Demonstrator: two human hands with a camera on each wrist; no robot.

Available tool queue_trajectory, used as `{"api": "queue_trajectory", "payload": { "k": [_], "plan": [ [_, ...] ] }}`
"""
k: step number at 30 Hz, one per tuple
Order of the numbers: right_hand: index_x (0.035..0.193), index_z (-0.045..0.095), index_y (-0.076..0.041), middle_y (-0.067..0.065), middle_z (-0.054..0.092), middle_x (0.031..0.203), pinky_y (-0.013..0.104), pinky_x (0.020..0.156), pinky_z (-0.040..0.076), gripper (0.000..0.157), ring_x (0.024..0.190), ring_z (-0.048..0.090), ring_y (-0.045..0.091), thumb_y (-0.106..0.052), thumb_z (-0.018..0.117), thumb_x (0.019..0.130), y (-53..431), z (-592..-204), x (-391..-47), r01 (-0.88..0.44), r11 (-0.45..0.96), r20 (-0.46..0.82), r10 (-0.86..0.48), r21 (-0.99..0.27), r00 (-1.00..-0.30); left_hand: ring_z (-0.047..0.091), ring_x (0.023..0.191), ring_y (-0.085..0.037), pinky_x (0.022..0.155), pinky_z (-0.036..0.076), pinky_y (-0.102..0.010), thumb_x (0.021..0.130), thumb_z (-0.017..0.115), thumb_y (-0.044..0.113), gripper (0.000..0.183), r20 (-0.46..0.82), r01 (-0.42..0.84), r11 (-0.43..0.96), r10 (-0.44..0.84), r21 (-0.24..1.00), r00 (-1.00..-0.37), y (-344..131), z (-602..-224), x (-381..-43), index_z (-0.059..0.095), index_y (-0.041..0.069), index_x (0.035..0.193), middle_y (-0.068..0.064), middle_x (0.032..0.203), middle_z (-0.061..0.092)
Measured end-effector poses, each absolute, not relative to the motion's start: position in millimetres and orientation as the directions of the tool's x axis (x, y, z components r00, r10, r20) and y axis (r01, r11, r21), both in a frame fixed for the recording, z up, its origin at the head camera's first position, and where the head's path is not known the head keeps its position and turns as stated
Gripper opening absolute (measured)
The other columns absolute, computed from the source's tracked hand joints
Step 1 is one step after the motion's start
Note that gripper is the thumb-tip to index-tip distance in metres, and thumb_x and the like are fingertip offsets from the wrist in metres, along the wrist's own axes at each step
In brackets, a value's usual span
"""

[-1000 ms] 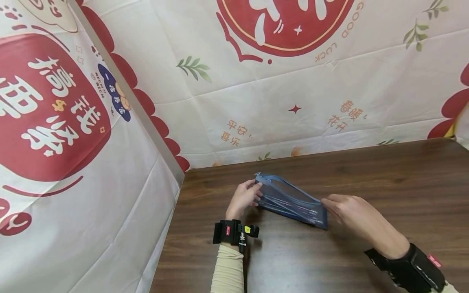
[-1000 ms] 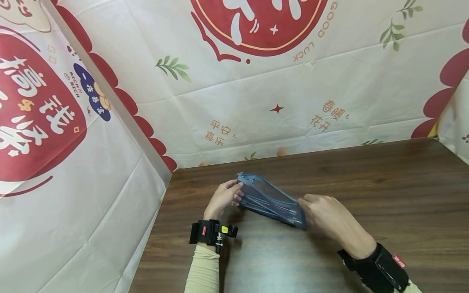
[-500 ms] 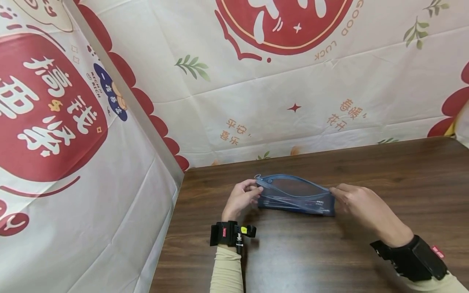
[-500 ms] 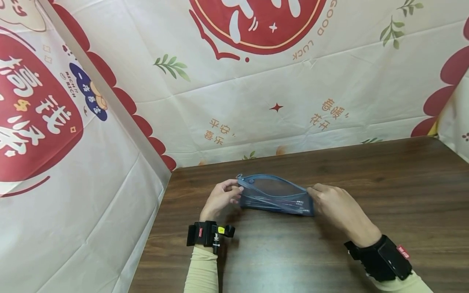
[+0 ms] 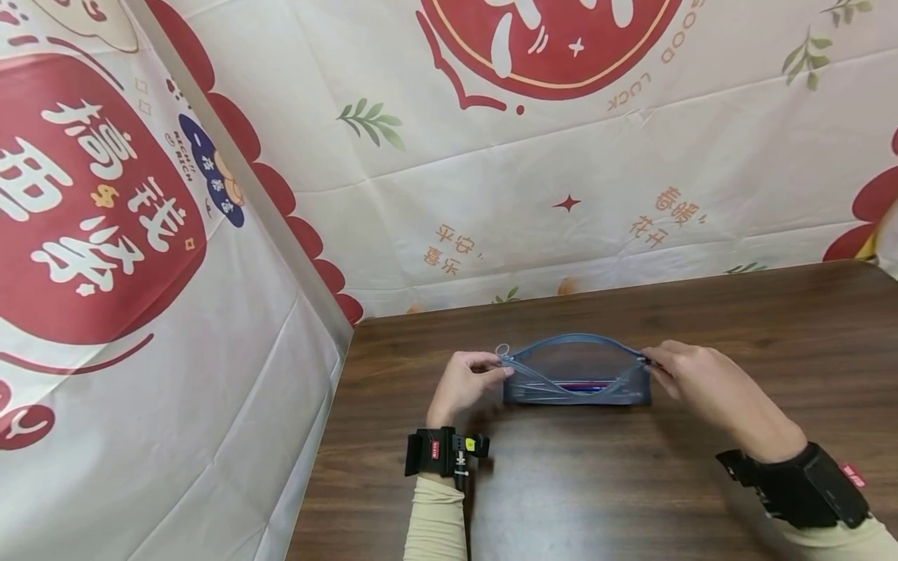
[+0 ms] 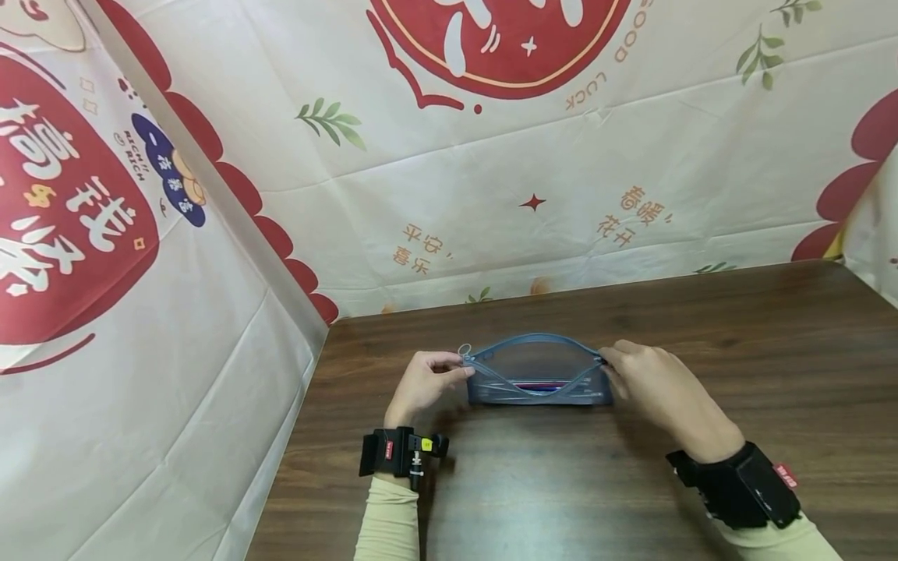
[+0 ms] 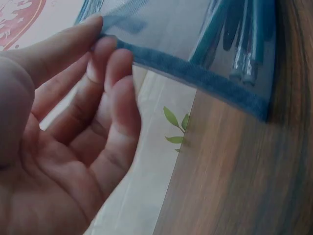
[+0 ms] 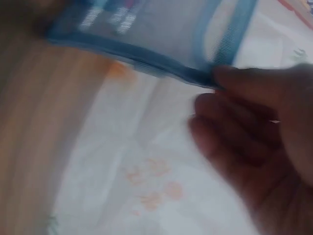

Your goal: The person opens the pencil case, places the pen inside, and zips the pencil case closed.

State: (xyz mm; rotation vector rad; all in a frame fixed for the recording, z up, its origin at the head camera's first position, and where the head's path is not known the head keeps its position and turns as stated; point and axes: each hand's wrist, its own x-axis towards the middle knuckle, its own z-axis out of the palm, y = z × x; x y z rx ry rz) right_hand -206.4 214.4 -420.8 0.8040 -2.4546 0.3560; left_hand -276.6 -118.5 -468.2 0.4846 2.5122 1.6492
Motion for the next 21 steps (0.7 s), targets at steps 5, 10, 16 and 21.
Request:
{"api": "queue_trajectory", "payload": {
  "k": [5,10,16,21],
  "plan": [
    [0.083,0.066,0.003,0.007,0.061,0.067,0.035,0.045,0.045,0.012,0.056,0.054,0.016,0.003,0.069,0.071,191.8,-387.2,-201.1,-0.506,0.852,0.417,-0.414,-0.135,-0.809,0.068,0.069,-0.010,0.061,0.054,-0.026,0.078,0.075,0.031,0.023,0.136,0.254,0.359,0.324,0.898,-0.936,-119.5,-468.4,-274.6,0.078,0.013,0.091,-0.006,0.083,0.076],
    [0.090,0.070,0.002,0.007,0.065,0.070,0.033,0.051,0.049,0.015,0.056,0.055,0.012,-0.009,0.069,0.081,140.3,-359.7,-205.9,-0.515,0.814,0.249,-0.457,-0.268,-0.854,0.068,0.068,-0.010,0.059,0.053,-0.026,0.078,0.074,0.033,0.021,0.146,0.269,0.378,0.323,0.886,-0.935,-120.5,-467.7,-272.9,0.079,0.016,0.090,-0.004,0.079,0.076],
    [0.078,0.069,-0.008,-0.003,0.052,0.057,0.024,0.046,0.037,0.009,0.047,0.042,0.006,-0.012,0.066,0.085,90.5,-358.3,-229.5,-0.525,0.737,0.142,-0.519,-0.425,-0.843,0.067,0.066,-0.007,0.058,0.053,-0.023,0.079,0.074,0.028,0.018,0.179,0.311,0.389,0.339,0.867,-0.924,-118.6,-466.6,-273.2,0.079,0.013,0.089,-0.004,0.079,0.076],
    [0.089,0.073,-0.002,0.004,0.067,0.069,0.027,0.049,0.046,0.015,0.051,0.052,0.007,-0.013,0.064,0.087,66.3,-368.4,-246.2,-0.460,0.737,0.097,-0.479,-0.496,-0.872,0.067,0.066,-0.005,0.061,0.056,-0.025,0.080,0.073,0.028,0.018,0.196,0.333,0.380,0.356,0.863,-0.914,-116.6,-465.1,-271.9,0.079,0.014,0.090,-0.003,0.082,0.077]
  ]
}}
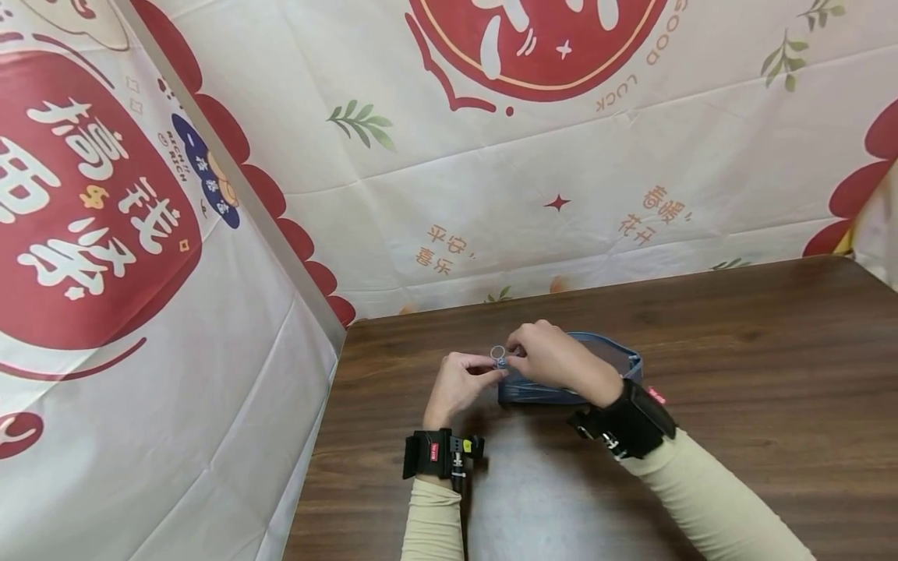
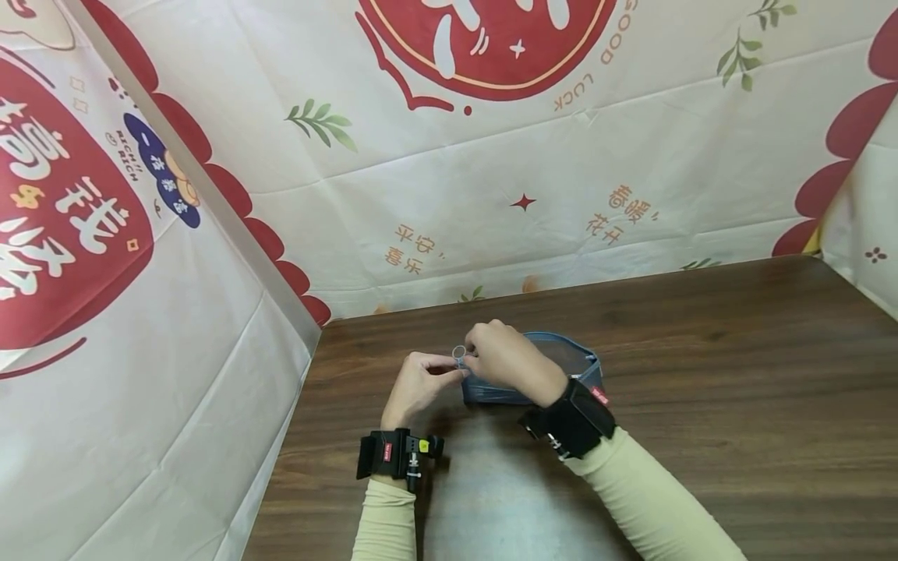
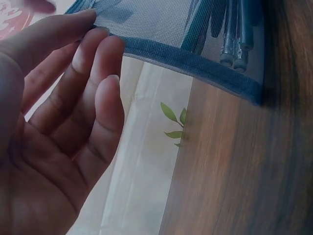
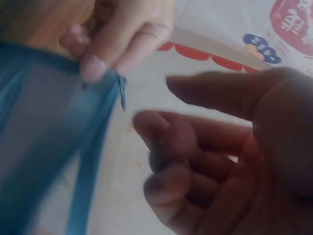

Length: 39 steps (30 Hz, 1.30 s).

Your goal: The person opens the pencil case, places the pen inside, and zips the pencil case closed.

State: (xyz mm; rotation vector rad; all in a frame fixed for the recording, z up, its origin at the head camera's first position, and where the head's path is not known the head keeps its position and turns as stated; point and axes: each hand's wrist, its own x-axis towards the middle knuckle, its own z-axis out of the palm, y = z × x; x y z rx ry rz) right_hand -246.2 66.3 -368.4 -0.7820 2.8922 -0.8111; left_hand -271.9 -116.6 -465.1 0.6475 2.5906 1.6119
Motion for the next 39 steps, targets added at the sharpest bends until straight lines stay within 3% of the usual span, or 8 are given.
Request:
{"api": "queue_trajectory", "payload": {
  "k": [2,5,9,12,21,29,34,39],
  "plan": [
    [0.096,0.072,0.001,0.009,0.071,0.077,0.030,0.054,0.052,0.020,0.056,0.058,0.009,-0.014,0.062,0.088,57.7,-371.4,-251.4,-0.415,0.746,0.081,-0.441,-0.521,-0.894,0.068,0.067,-0.007,0.062,0.056,-0.026,0.081,0.073,0.022,0.015,0.211,0.347,0.381,0.355,0.857,-0.911,-115.9,-456.6,-267.2,0.079,0.011,0.089,-0.006,0.083,0.077],
    [0.094,0.071,0.001,0.008,0.068,0.070,0.029,0.051,0.047,0.019,0.051,0.054,0.012,-0.013,0.059,0.089,48.1,-374.2,-257.1,-0.348,0.761,0.058,-0.380,-0.548,-0.923,0.068,0.069,-0.012,0.063,0.056,-0.026,0.081,0.072,0.012,0.012,0.240,0.377,0.391,0.355,0.840,-0.904,-115.5,-453.9,-266.8,0.078,0.005,0.088,-0.011,0.083,0.076],
    [0.070,0.063,-0.007,-0.001,0.041,0.050,0.026,0.044,0.025,0.021,0.041,0.032,0.012,-0.012,0.054,0.089,40.0,-376.7,-262.1,-0.270,0.785,0.004,-0.322,-0.558,-0.947,0.066,0.069,-0.010,0.062,0.055,-0.025,0.079,0.072,0.009,0.009,0.268,0.406,0.404,0.357,0.820,-0.895,-116.7,-463.0,-272.2,0.078,0.006,0.085,-0.010,0.080,0.076],
    [0.062,0.056,-0.011,-0.002,0.033,0.048,0.026,0.043,0.021,0.027,0.041,0.027,0.012,-0.013,0.053,0.089,37.0,-377.6,-264.4,-0.247,0.798,-0.014,-0.304,-0.550,-0.952,0.063,0.068,-0.004,0.062,0.054,-0.023,0.078,0.073,0.012,0.007,0.291,0.433,0.414,0.362,0.801,-0.886,-117.4,-465.4,-273.9,0.079,0.010,0.082,-0.005,0.078,0.076],
    [0.077,0.066,-0.010,0.003,0.059,0.063,0.026,0.047,0.035,0.016,0.049,0.049,0.015,-0.017,0.059,0.089,31.0,-378.8,-264.2,-0.261,0.788,-0.007,-0.319,-0.558,-0.948,0.064,0.070,-0.003,0.063,0.055,-0.025,0.079,0.074,0.017,0.009,0.306,0.454,0.429,0.371,0.781,-0.877,-118.7,-464.3,-273.2,0.079,0.010,0.082,-0.004,0.080,0.077],
    [0.071,0.057,-0.009,0.004,0.053,0.062,0.026,0.048,0.034,0.015,0.050,0.045,0.016,-0.009,0.060,0.085,31.9,-377.7,-261.4,-0.285,0.779,0.044,-0.315,-0.559,-0.948,0.062,0.066,-0.005,0.060,0.053,-0.023,0.079,0.074,0.018,0.009,0.280,0.431,0.437,0.368,0.789,-0.886,-117.2,-463.8,-273.6,0.078,0.011,0.081,-0.003,0.078,0.076],
    [0.080,0.061,-0.003,0.006,0.057,0.067,0.029,0.052,0.039,0.007,0.054,0.047,0.017,0.001,0.056,0.082,38.3,-375.6,-259.3,-0.314,0.778,0.082,-0.323,-0.545,-0.943,0.063,0.069,-0.004,0.062,0.054,-0.023,0.081,0.073,0.021,0.015,0.272,0.429,0.427,0.382,0.796,-0.883,-117.2,-464.1,-274.9,0.078,0.011,0.090,-0.004,0.084,0.076],
    [0.082,0.062,-0.004,0.005,0.059,0.066,0.029,0.052,0.041,0.004,0.054,0.049,0.016,-0.003,0.059,0.083,43.6,-377.1,-258.7,-0.309,0.787,0.085,-0.314,-0.535,-0.946,0.064,0.070,-0.004,0.061,0.055,-0.025,0.081,0.073,0.024,0.017,0.316,0.470,0.410,0.390,0.781,-0.865,-117.1,-462.7,-275.2,0.079,0.012,0.092,-0.004,0.084,0.076]
  ]
}}
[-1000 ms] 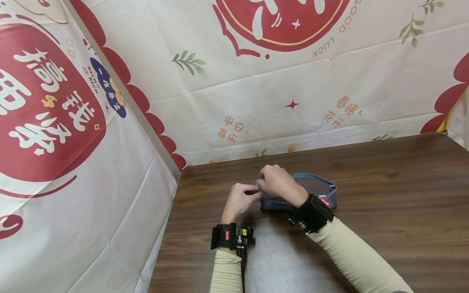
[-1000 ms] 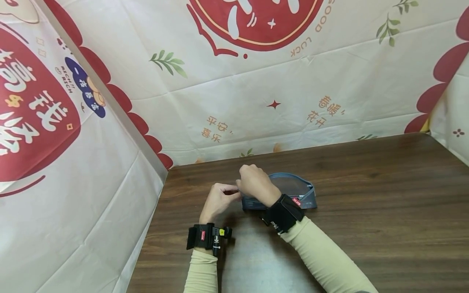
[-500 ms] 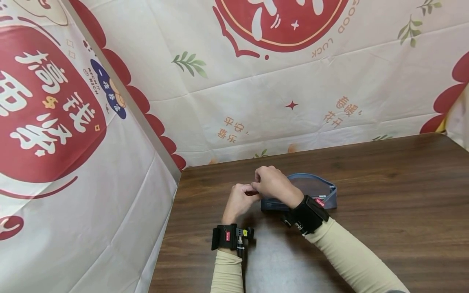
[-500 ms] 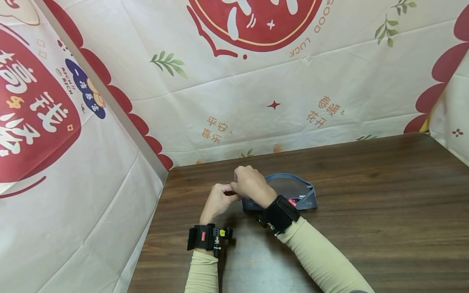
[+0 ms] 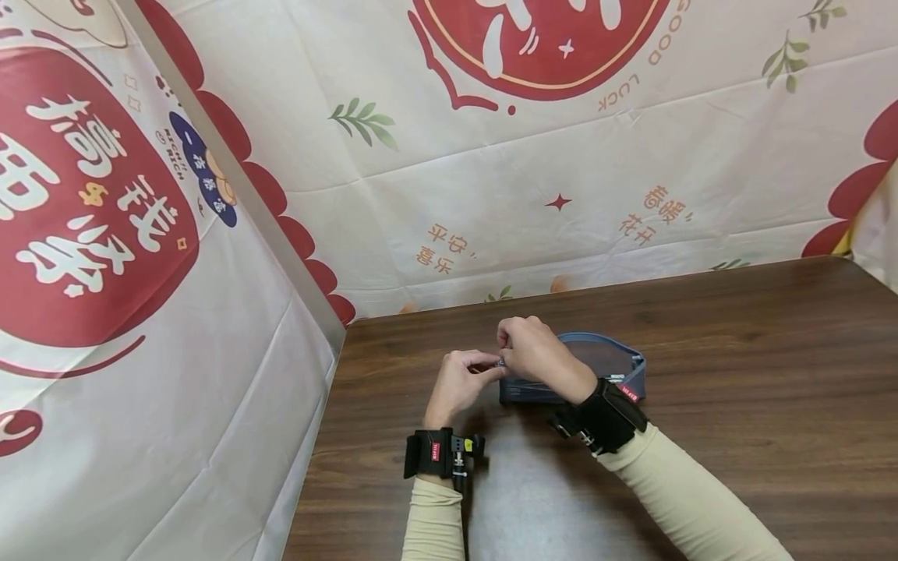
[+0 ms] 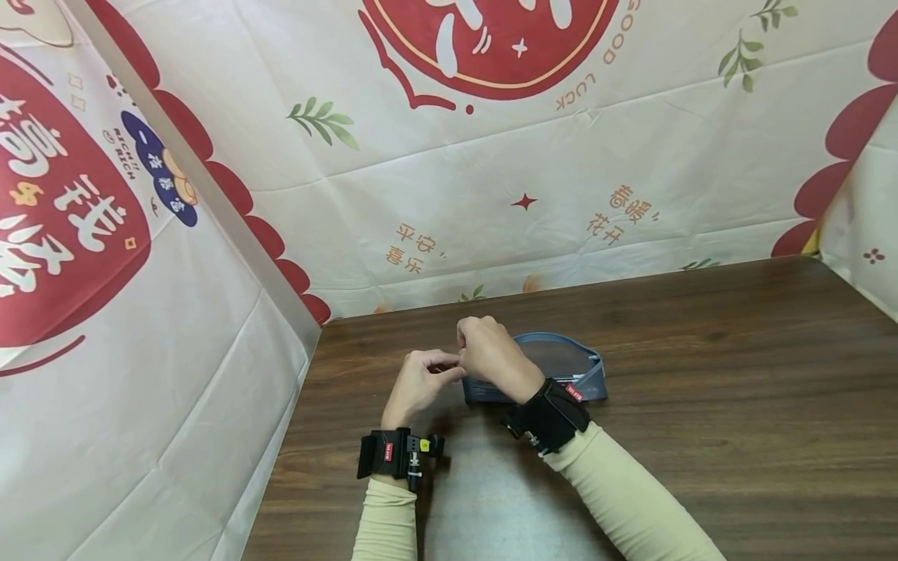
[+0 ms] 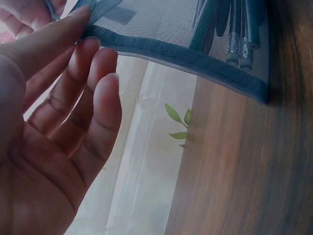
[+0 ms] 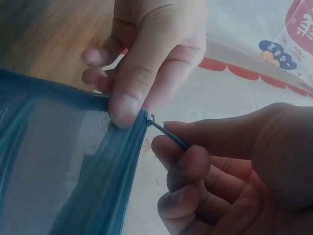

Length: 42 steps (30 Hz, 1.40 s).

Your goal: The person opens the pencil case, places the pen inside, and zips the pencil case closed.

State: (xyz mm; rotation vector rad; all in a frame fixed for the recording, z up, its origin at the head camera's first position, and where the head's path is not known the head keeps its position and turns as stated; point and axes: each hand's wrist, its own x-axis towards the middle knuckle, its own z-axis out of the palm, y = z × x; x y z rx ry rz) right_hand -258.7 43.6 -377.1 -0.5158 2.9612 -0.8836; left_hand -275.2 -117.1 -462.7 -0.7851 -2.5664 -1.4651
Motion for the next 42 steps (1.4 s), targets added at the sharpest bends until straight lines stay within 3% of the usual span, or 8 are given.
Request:
{"api": "queue_trajectory", "payload": {
  "k": [7,42],
  "plan": [
    [0.075,0.061,-0.007,0.003,0.056,0.063,0.029,0.050,0.039,0.008,0.053,0.048,0.016,-0.007,0.066,0.081,48.6,-380.0,-257.8,-0.323,0.792,0.109,-0.313,-0.518,-0.943,0.062,0.065,-0.002,0.054,0.051,-0.021,0.080,0.073,0.027,0.017,0.372,0.527,0.417,0.398,0.741,-0.838,-116.1,-463.5,-275.5,0.080,0.013,0.088,-0.002,0.079,0.076],
    [0.074,0.062,-0.010,0.002,0.061,0.066,0.032,0.054,0.043,0.010,0.057,0.051,0.015,-0.008,0.066,0.082,93.1,-381.5,-252.2,-0.285,0.824,0.091,-0.277,-0.490,-0.957,0.063,0.061,-0.002,0.051,0.050,-0.020,0.079,0.073,0.032,0.024,0.306,0.444,0.458,0.345,0.770,-0.887,-118.4,-458.3,-268.3,0.079,0.012,0.091,-0.002,0.076,0.074]
  ]
}}
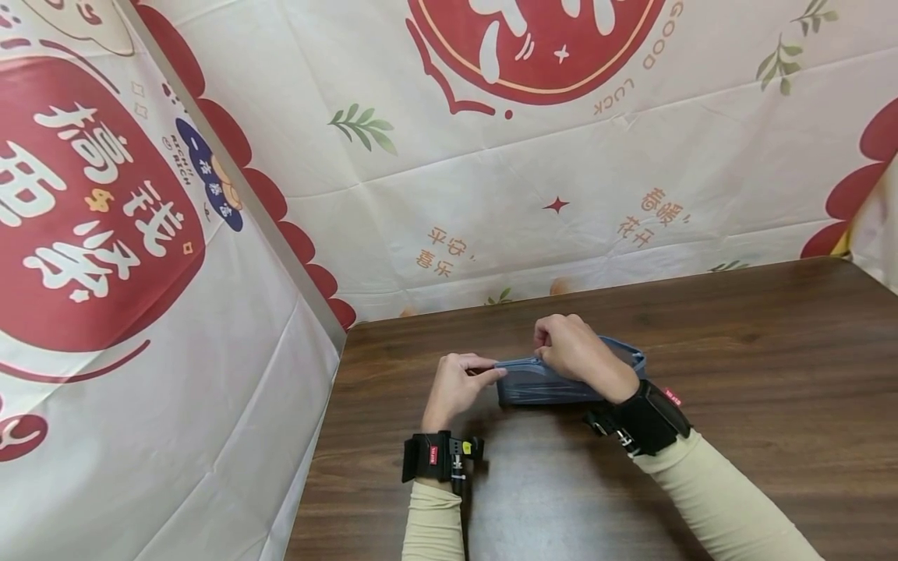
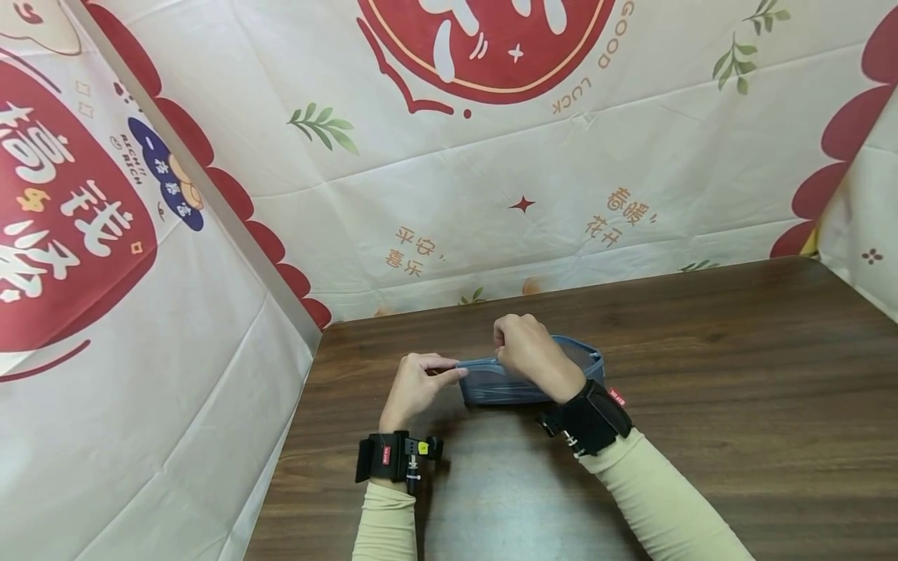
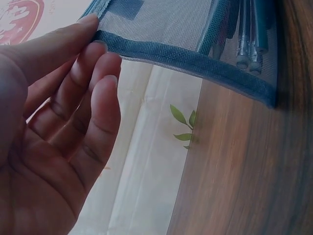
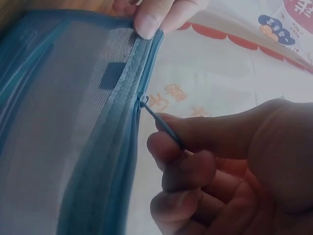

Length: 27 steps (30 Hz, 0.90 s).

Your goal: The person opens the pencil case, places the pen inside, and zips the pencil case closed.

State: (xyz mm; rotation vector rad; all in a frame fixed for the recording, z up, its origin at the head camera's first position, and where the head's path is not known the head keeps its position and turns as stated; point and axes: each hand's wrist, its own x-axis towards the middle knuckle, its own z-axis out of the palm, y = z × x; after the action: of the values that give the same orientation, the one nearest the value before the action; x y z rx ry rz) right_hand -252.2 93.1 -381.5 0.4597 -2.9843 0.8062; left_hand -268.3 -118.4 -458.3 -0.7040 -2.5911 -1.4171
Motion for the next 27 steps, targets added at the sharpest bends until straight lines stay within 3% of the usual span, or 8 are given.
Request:
{"api": "queue_trajectory", "payload": {
  "k": [8,14,22,27],
  "plan": [
    [0.071,0.062,-0.010,0.003,0.061,0.065,0.034,0.056,0.044,0.012,0.057,0.050,0.017,-0.008,0.067,0.082,105.1,-381.2,-253.1,-0.265,0.837,0.093,-0.251,-0.479,-0.963,0.066,0.066,-0.015,0.055,0.052,-0.027,0.080,0.074,0.025,0.021,0.304,0.433,0.473,0.326,0.767,-0.895,-117.1,-456.7,-266.3,0.079,0.008,0.091,-0.009,0.082,0.076],
    [0.072,0.062,-0.009,0.003,0.061,0.065,0.034,0.055,0.043,0.011,0.056,0.049,0.017,-0.008,0.066,0.082,111.2,-381.4,-252.3,-0.264,0.833,0.088,-0.254,-0.486,-0.963,0.067,0.068,-0.023,0.055,0.052,-0.027,0.082,0.072,0.014,0.018,0.299,0.429,0.470,0.327,0.771,-0.896,-114.3,-432.5,-250.6,0.077,0.000,0.092,-0.016,0.084,0.075],
    [0.073,0.061,-0.009,0.004,0.061,0.068,0.033,0.054,0.041,0.010,0.056,0.049,0.017,-0.007,0.065,0.083,126.0,-381.2,-249.6,-0.237,0.847,0.097,-0.217,-0.475,-0.971,0.067,0.067,-0.026,0.053,0.050,-0.027,0.082,0.072,0.016,0.020,0.279,0.401,0.469,0.309,0.787,-0.909,-115.1,-444.2,-257.7,0.076,0.001,0.094,-0.016,0.083,0.075],
    [0.073,0.060,-0.009,0.004,0.062,0.069,0.034,0.054,0.041,0.012,0.056,0.049,0.018,-0.007,0.065,0.083,131.9,-381.3,-248.7,-0.231,0.846,0.096,-0.212,-0.480,-0.973,0.066,0.066,-0.017,0.054,0.051,-0.027,0.081,0.072,0.026,0.022,0.285,0.412,0.472,0.319,0.780,-0.904,-117.3,-459.4,-267.2,0.078,0.008,0.093,-0.009,0.083,0.075]
  ]
}}
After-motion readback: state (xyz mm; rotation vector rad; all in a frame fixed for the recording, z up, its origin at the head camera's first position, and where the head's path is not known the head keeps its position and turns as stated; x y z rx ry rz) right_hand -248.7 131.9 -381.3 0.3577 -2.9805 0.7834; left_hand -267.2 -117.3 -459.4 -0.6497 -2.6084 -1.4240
